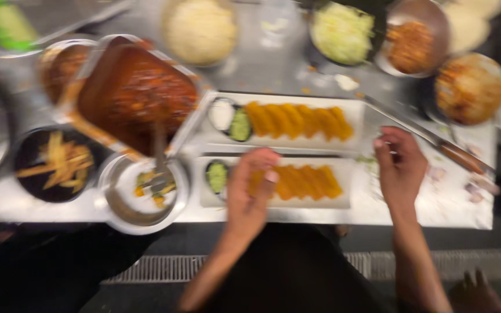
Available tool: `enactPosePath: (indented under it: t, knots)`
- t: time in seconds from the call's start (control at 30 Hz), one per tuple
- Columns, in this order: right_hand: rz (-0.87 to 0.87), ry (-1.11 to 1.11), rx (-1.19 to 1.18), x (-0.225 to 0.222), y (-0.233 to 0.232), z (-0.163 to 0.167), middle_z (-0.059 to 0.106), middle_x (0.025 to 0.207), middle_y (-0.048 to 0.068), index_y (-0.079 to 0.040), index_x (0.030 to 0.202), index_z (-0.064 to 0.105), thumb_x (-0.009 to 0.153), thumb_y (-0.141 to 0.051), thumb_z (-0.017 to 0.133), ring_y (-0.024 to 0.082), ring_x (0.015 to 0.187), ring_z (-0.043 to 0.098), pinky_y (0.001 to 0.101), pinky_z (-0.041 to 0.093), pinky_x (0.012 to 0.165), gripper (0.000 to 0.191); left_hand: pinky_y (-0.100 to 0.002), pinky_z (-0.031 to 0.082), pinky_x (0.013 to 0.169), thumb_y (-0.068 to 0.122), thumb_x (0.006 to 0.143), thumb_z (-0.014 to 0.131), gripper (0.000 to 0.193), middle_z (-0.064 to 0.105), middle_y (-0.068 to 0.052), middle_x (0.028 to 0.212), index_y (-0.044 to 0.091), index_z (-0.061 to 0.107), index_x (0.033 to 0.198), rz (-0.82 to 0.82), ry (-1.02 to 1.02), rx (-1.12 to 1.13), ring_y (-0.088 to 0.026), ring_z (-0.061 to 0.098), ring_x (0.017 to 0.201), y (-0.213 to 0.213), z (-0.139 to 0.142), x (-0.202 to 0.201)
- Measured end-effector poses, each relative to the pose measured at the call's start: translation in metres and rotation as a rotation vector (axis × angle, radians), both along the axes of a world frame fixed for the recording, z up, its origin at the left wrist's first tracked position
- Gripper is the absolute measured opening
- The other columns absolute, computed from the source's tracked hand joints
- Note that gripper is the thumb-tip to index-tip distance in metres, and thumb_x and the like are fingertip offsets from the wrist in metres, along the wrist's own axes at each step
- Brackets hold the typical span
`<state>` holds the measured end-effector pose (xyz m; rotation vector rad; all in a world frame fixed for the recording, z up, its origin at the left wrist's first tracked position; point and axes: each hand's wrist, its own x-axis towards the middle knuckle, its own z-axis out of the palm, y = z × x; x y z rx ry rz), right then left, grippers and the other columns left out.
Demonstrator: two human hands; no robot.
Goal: The person arranges hard taco shells on two serving trays, then uses a ladle to spoon a red meat sauce onto each shell. The person also mixes a white creamy sauce into a bowl of the same red sauce and spoons the mixture onto additional shells.
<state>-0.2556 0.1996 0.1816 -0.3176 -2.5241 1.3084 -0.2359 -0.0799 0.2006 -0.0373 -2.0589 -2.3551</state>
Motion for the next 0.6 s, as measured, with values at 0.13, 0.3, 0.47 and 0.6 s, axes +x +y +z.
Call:
enactPosePath:
  t: [0.13,0.3,0.47,0.6]
  knots:
    - [0.417,0.003,-0.286,-0.027,-0.075,0.016,0.063,0.118,0.001,-0.005,0.122,0.061,0.102,-0.002,0.063,0.008,0.093,0.062,0.0236,0.053,0.084,0.02,-0.031,0.055,0.095,0.013,0.103,0.061,0.019,0.071,-0.007,0.114,0.001,0.064,0.119,0.181,0.271,-0.265,-0.018,0.069,0.104,-0.024,0.022,0.009]
    - [1.151,-0.699,-0.211,-0.057,-0.221,0.037,0.07,0.082,0.003,-0.025,0.155,0.038,0.1,-0.027,0.059,0.017,0.059,0.063,0.0281,0.054,0.059,0.059,-0.029,0.052,0.089,0.008,0.109,0.058,0.014,0.064,-0.009,0.108,-0.001,0.057,0.121,0.852,0.415,-0.1,-0.016,0.062,0.097,-0.087,0.052,-0.012]
    - [0.947,-0.993,-1.06,-0.091,-0.267,0.077,0.062,0.078,0.005,0.002,0.107,0.054,0.109,-0.033,0.057,0.013,0.06,0.059,0.0267,0.046,0.05,0.036,-0.028,0.051,0.086,0.009,0.106,0.06,0.027,0.064,-0.009,0.11,0.0,0.052,0.131,0.803,0.44,-0.017,-0.012,0.059,0.096,-0.152,0.066,-0.011]
    - [1.181,-1.123,-0.439,-0.151,-0.221,0.094,0.064,0.078,0.004,-0.015,0.12,0.066,0.095,-0.022,0.058,0.013,0.057,0.06,0.0283,0.05,0.049,0.028,-0.028,0.045,0.077,0.011,0.106,0.063,0.024,0.061,-0.008,0.105,0.001,0.059,0.126,0.818,0.274,-0.074,-0.012,0.055,0.09,-0.196,0.037,-0.046]
